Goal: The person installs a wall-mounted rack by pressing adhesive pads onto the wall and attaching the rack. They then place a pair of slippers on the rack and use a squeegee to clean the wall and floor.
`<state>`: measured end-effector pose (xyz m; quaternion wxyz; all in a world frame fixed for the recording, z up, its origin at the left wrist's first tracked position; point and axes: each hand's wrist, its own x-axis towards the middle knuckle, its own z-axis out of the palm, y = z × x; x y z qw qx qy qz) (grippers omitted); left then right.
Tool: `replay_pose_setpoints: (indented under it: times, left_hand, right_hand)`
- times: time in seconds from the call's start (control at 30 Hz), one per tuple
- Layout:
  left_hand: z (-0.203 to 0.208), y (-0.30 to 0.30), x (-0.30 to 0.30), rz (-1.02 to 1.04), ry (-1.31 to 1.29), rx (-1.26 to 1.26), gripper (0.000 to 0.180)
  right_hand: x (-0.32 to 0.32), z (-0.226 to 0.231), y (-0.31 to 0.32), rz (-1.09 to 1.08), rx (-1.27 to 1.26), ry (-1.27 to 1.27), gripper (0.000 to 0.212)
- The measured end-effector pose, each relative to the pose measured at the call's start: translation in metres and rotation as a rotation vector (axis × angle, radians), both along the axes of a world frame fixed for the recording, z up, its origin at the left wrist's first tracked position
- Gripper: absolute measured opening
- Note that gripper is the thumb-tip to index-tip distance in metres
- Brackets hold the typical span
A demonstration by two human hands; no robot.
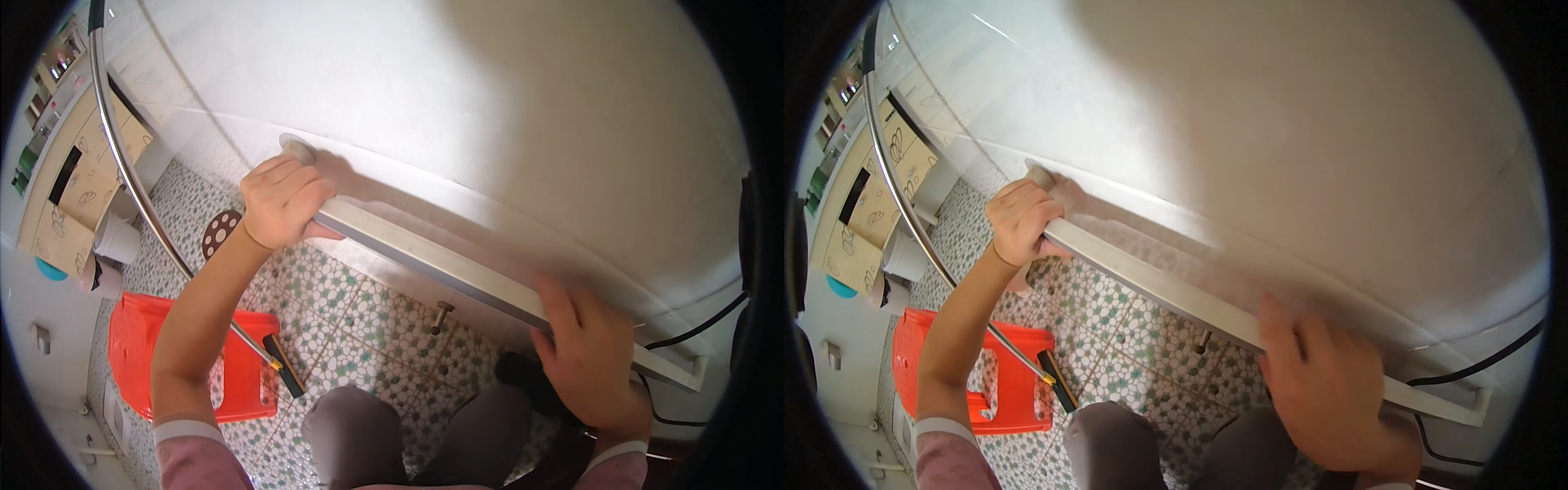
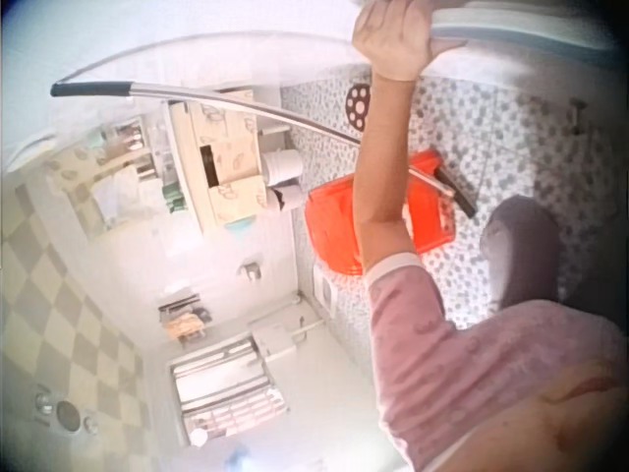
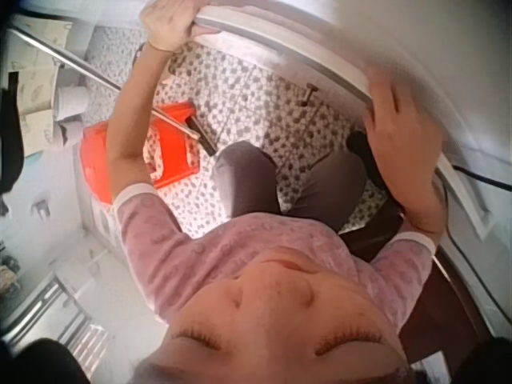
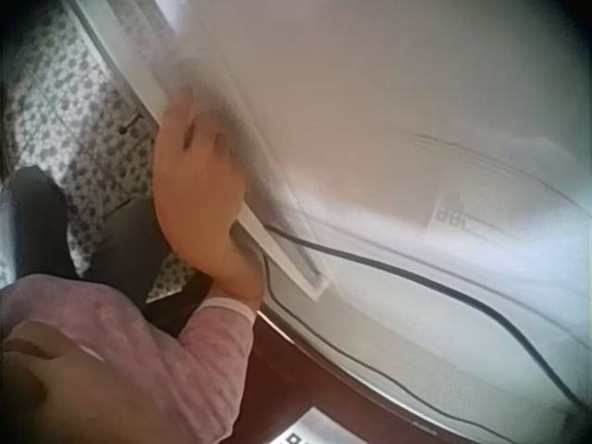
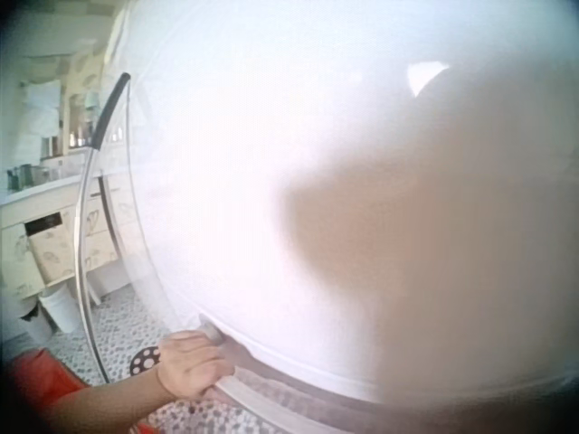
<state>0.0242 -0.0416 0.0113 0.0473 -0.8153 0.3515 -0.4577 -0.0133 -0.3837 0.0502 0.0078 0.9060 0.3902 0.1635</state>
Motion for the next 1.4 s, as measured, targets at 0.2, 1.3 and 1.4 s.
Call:
replay_pose_setpoints:
  times: [0.2, 1.3, 1.4]
  left_hand:
    - [0.002, -0.002, -0.003, 0.023, 0.026, -0.02, 0.041]
    - [-0.071, 0.006, -0.034, -0.976, 1.132, -2.061, 0.035]
    - [-0.062, 0.01, -0.038, -0.975, 1.215, -2.08, 0.041]
  right_hand:
    - [0.006, -0.001, 0.03, 0.017, -0.025, -0.026, 0.04]
    - [0.02, -0.018, 0.273, -0.059, -0.158, -0.325, 0.035]
    - [0.024, -0.016, 0.277, -0.096, -0.156, -0.278, 0.03]
